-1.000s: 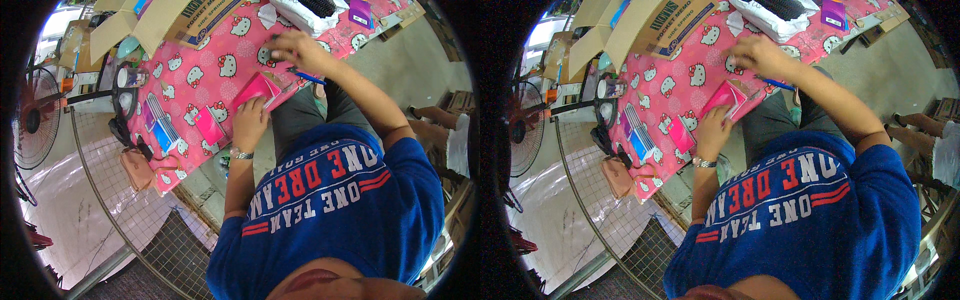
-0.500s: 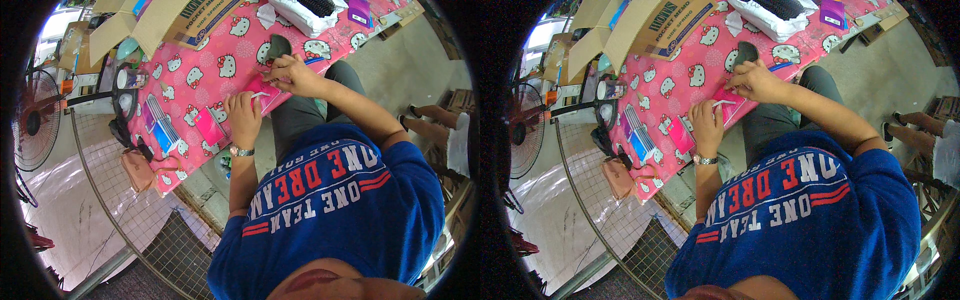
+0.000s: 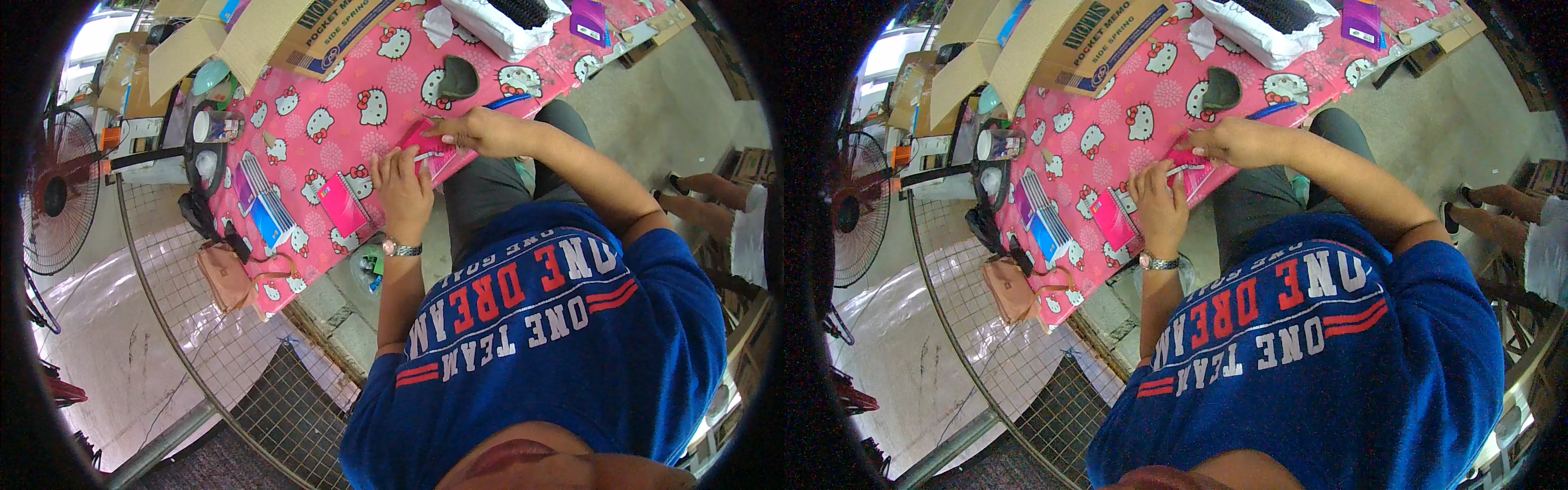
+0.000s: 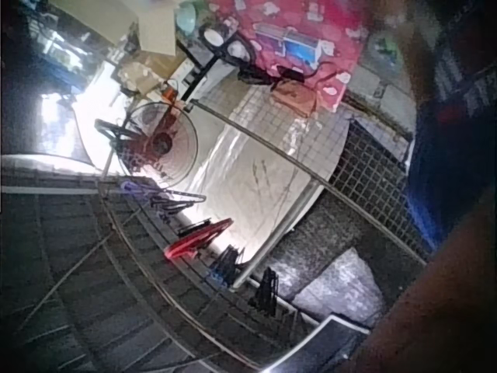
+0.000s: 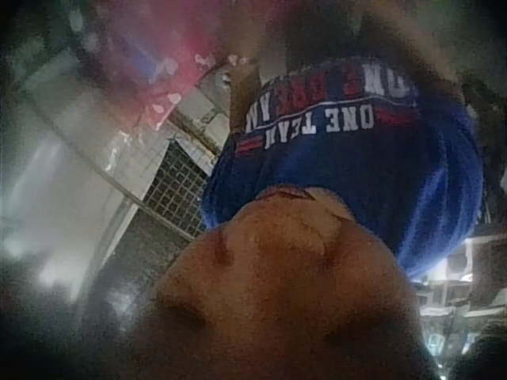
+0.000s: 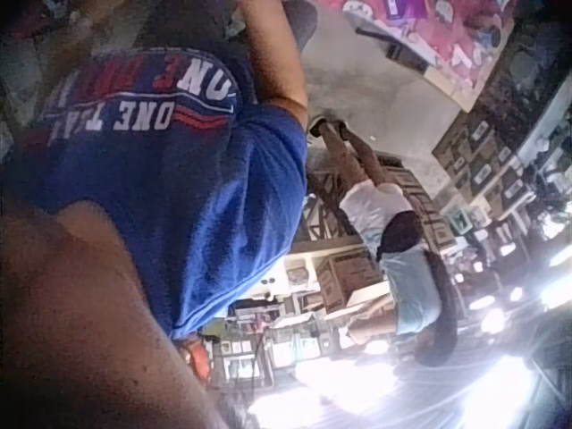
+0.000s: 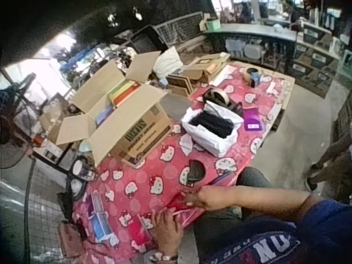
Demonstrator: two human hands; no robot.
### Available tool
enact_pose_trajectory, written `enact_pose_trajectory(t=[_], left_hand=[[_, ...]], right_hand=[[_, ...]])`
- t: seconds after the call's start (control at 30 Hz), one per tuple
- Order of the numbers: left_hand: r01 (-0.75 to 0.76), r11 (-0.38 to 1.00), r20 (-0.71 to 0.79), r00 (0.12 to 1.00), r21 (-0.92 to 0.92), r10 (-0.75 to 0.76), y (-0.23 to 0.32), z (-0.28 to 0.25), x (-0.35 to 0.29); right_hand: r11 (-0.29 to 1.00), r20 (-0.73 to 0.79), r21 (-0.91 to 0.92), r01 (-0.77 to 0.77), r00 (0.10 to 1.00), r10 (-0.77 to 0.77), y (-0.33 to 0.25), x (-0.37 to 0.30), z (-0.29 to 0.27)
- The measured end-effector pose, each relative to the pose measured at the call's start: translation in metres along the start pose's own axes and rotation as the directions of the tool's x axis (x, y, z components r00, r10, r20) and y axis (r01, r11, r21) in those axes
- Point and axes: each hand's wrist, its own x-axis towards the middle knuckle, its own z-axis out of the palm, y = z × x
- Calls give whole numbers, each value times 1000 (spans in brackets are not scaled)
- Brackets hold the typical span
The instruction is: The person organizes paper sheets, covers, and a spiral binding to assemble notebooks by hand at a table.
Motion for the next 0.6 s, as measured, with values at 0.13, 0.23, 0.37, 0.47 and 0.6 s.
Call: enact_pose_trajectory(t=[0.13,0.23,0.37,0.47,0.6], left_hand=[[-17,1000,-8,1000,11,17,4,0,0],[-38,999,10,999,32,37,5,0,0],[-35,998,22,999,58,34,6,0,0],[-15,999,25,1000,48,13,6,0,0],[-20,999,15,1000,45,20,4,-1,-2]], right_hand=[[976,-65,-109,188,979,-195,-19,-5,-8],[998,-11,51,35,999,-34,-18,-2,-8],[999,73,-33,-10,997,12,-21,-1,-9],[950,-99,-212,228,963,-253,-24,-2,-7],[996,53,-16,-84,995,85,-24,14,-17]])
